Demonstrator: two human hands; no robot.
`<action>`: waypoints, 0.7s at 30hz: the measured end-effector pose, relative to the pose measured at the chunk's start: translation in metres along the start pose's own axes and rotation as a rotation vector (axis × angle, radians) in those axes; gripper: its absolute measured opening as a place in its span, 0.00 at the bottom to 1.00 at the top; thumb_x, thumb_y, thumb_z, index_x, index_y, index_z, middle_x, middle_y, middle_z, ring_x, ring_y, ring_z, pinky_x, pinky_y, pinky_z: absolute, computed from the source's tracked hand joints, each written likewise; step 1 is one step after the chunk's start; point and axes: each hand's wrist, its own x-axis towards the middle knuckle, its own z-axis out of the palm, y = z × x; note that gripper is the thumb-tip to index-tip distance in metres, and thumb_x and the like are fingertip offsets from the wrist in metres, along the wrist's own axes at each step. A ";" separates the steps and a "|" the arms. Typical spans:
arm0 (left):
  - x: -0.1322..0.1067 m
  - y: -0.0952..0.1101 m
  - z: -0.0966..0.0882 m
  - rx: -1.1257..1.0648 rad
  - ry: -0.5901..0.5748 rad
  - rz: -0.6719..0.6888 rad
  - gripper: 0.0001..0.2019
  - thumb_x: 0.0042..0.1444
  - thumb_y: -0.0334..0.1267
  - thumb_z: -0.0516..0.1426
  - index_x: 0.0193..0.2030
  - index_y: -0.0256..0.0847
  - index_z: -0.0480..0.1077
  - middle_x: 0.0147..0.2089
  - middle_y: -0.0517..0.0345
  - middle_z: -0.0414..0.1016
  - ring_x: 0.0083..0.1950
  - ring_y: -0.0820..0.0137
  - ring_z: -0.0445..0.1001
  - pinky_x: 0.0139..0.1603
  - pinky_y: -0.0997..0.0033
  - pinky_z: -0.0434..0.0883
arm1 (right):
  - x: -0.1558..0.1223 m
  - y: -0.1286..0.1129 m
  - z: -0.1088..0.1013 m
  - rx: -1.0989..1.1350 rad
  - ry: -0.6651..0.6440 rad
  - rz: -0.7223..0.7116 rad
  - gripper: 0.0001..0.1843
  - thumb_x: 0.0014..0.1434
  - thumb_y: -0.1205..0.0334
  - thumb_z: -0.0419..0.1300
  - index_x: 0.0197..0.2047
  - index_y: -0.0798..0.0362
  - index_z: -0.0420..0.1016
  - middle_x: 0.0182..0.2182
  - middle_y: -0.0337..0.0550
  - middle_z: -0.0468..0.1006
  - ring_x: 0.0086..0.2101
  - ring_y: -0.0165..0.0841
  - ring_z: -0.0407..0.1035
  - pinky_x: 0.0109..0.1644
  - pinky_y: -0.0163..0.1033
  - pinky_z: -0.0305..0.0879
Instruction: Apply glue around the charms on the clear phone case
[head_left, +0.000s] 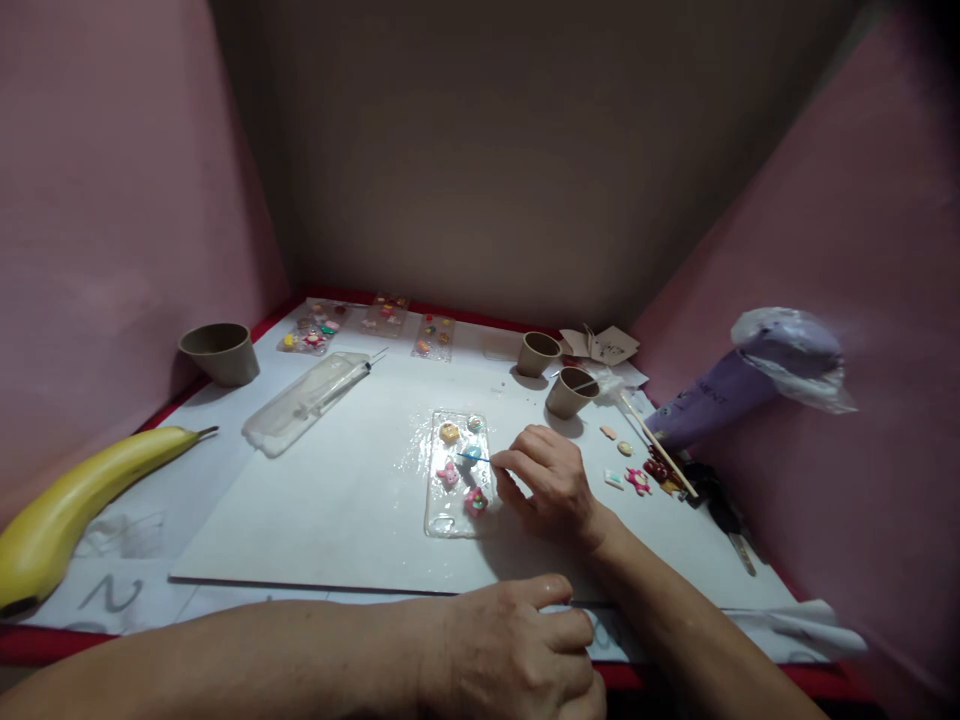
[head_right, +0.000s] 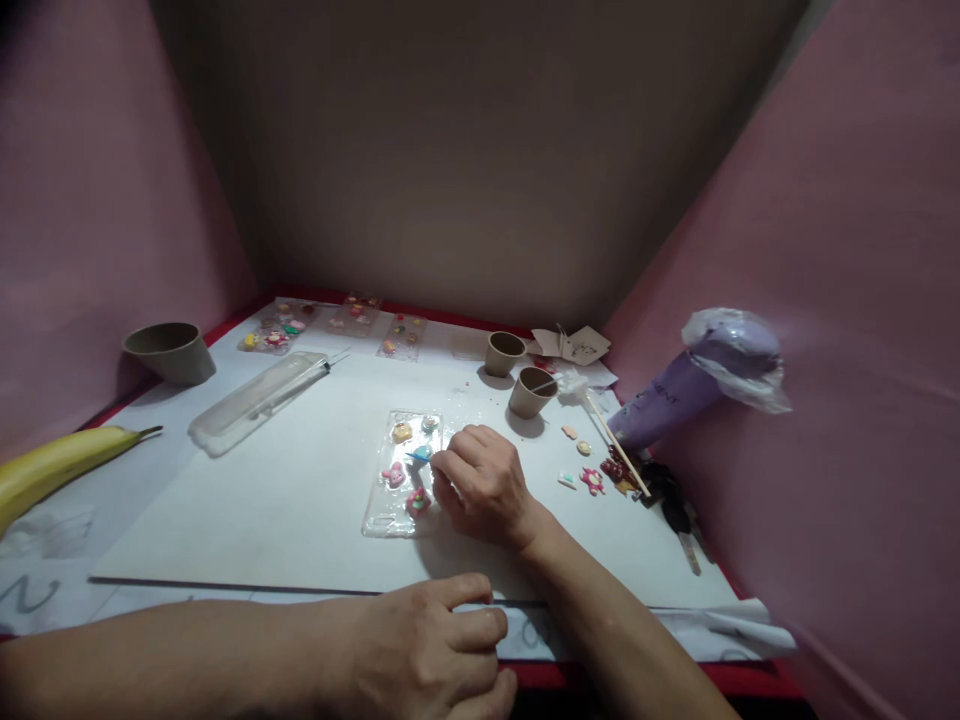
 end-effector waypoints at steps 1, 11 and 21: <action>0.000 0.000 0.000 0.000 -0.003 0.002 0.08 0.58 0.27 0.56 0.28 0.32 0.71 0.22 0.59 0.64 0.29 0.68 0.62 0.33 0.63 0.64 | 0.000 0.000 0.000 0.005 0.000 0.004 0.06 0.55 0.72 0.54 0.30 0.53 0.70 0.22 0.40 0.67 0.25 0.31 0.58 0.30 0.39 0.54; -0.003 -0.002 0.001 -0.020 -0.011 0.011 0.07 0.59 0.27 0.56 0.31 0.31 0.72 0.23 0.59 0.64 0.30 0.68 0.61 0.34 0.62 0.64 | -0.002 0.005 -0.002 0.092 0.107 0.124 0.07 0.55 0.73 0.59 0.35 0.53 0.74 0.23 0.40 0.69 0.25 0.30 0.62 0.30 0.37 0.57; -0.001 -0.001 -0.001 -0.017 -0.013 0.010 0.07 0.59 0.28 0.56 0.30 0.31 0.72 0.23 0.59 0.63 0.30 0.68 0.61 0.35 0.61 0.65 | -0.004 0.012 0.001 0.309 0.105 0.329 0.06 0.59 0.70 0.59 0.38 0.52 0.76 0.25 0.40 0.75 0.26 0.29 0.68 0.30 0.35 0.63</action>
